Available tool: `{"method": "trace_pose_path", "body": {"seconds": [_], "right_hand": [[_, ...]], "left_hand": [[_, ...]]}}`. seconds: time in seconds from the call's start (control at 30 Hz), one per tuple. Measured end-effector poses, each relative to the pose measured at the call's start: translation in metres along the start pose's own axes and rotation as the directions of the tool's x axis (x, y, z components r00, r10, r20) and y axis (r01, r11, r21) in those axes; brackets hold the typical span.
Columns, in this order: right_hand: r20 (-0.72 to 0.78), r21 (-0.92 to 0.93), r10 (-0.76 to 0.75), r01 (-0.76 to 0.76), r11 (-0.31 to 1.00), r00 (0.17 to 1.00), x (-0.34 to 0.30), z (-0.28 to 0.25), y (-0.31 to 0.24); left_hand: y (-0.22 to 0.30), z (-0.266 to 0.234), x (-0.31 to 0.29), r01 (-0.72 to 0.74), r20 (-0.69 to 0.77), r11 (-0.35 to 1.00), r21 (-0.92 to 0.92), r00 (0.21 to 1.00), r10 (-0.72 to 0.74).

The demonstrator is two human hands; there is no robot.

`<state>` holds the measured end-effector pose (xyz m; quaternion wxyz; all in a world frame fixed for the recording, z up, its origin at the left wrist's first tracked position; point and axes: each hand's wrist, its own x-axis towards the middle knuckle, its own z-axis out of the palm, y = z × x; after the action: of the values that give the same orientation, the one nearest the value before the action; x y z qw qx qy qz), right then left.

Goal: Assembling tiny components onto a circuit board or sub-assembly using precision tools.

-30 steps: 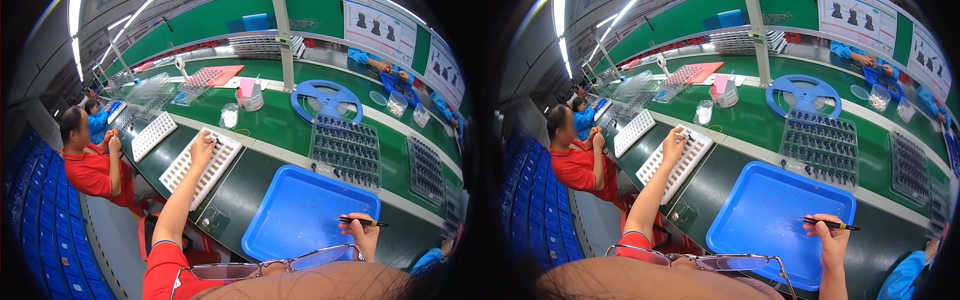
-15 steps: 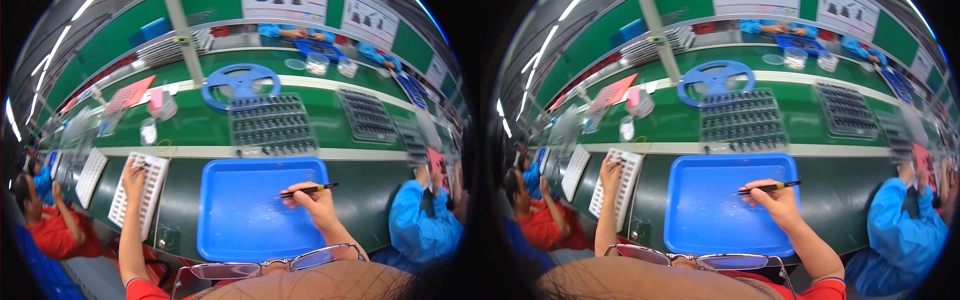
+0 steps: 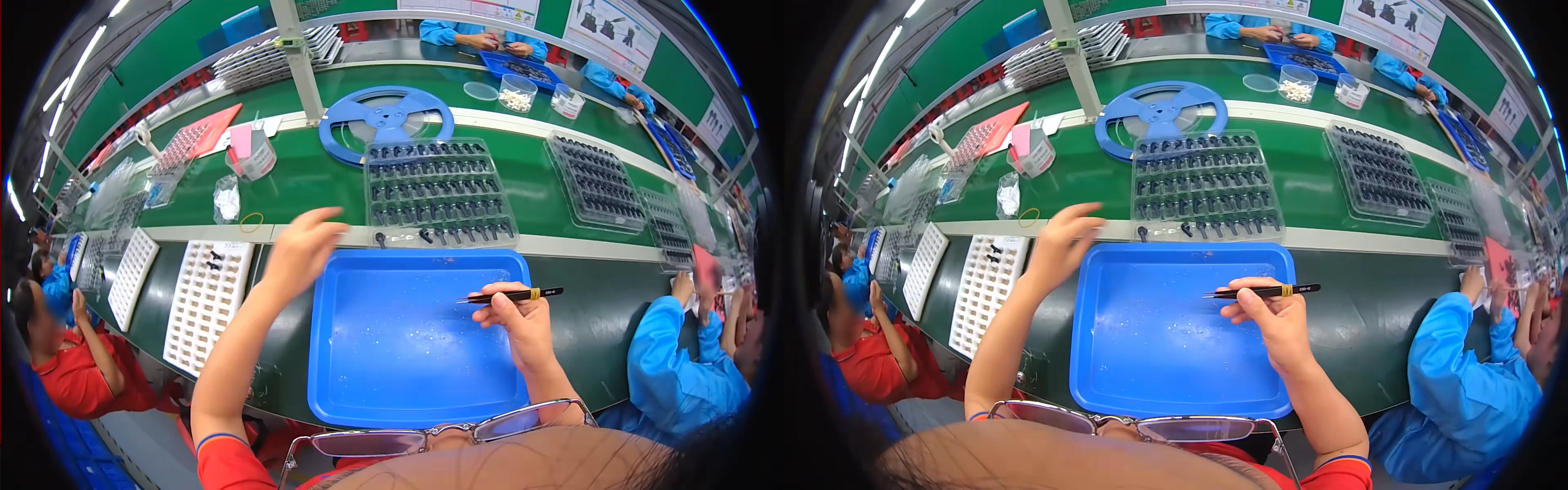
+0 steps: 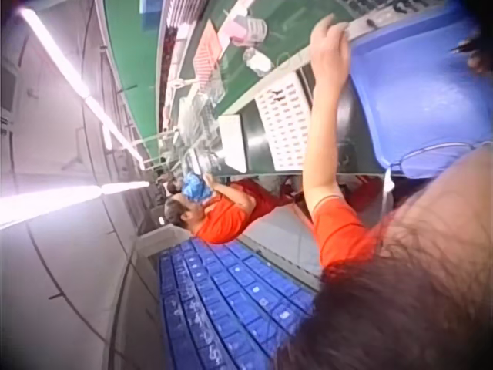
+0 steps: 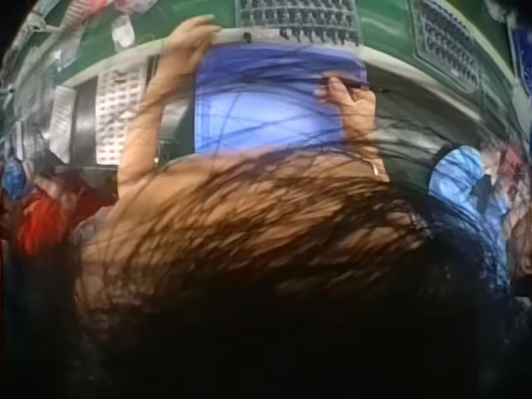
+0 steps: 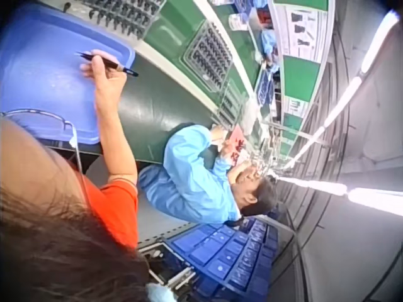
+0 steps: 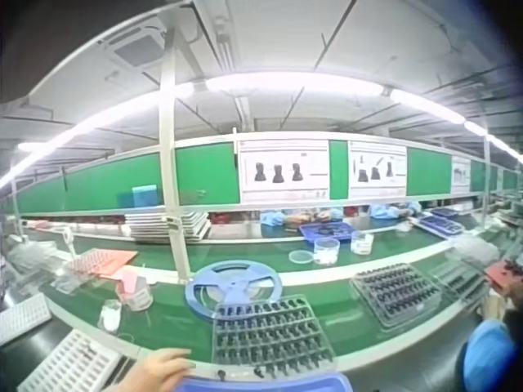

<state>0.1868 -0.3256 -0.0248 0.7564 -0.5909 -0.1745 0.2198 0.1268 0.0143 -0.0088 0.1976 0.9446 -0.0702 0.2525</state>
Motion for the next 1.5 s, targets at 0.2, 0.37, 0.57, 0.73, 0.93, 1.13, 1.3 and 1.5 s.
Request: {"method": "trace_pose_path", "body": {"seconds": [0.2,0.37,0.57,0.73,0.93,1.13,1.3,1.5], "right_hand": [[-0.041,0.016,0.016,-0.015,1.000,0.999,0.000,-0.001,0.000],[-0.061,0.022,0.074,-0.073,0.997,0.995,0.005,-0.003,-0.001],[-0.020,0.033,0.100,-0.100,0.994,0.995,0.005,-0.006,-0.005],[-0.032,0.028,0.086,-0.085,0.996,0.996,0.003,-0.008,-0.001],[-0.014,0.018,0.086,-0.086,0.996,0.996,0.002,-0.001,0.004],[-0.008,0.027,0.067,-0.067,0.997,0.998,0.001,-0.001,0.001],[-0.010,-0.019,0.078,-0.078,0.997,0.997,0.003,0.002,0.004],[-0.024,-0.060,0.078,-0.080,0.995,0.997,0.004,0.005,-0.005]], "left_hand": [[-0.010,0.039,0.047,-0.169,0.346,0.982,0.082,0.929,0.131],[-0.001,0.040,0.069,-0.238,0.573,0.970,0.051,0.802,0.167],[0.007,0.028,0.087,-0.066,0.662,0.996,-0.059,0.744,0.088],[0.006,0.034,0.084,-0.107,0.663,0.992,-0.060,0.739,0.120],[-0.001,0.036,0.067,-0.227,0.570,0.973,-0.035,0.796,0.206],[-0.006,0.051,0.053,-0.274,0.371,0.960,-0.062,0.886,0.277],[0.000,0.061,0.039,-0.108,0.105,0.990,-0.093,0.987,0.118],[0.062,0.041,0.011,0.433,0.165,0.580,-0.690,0.875,-0.456]]}}
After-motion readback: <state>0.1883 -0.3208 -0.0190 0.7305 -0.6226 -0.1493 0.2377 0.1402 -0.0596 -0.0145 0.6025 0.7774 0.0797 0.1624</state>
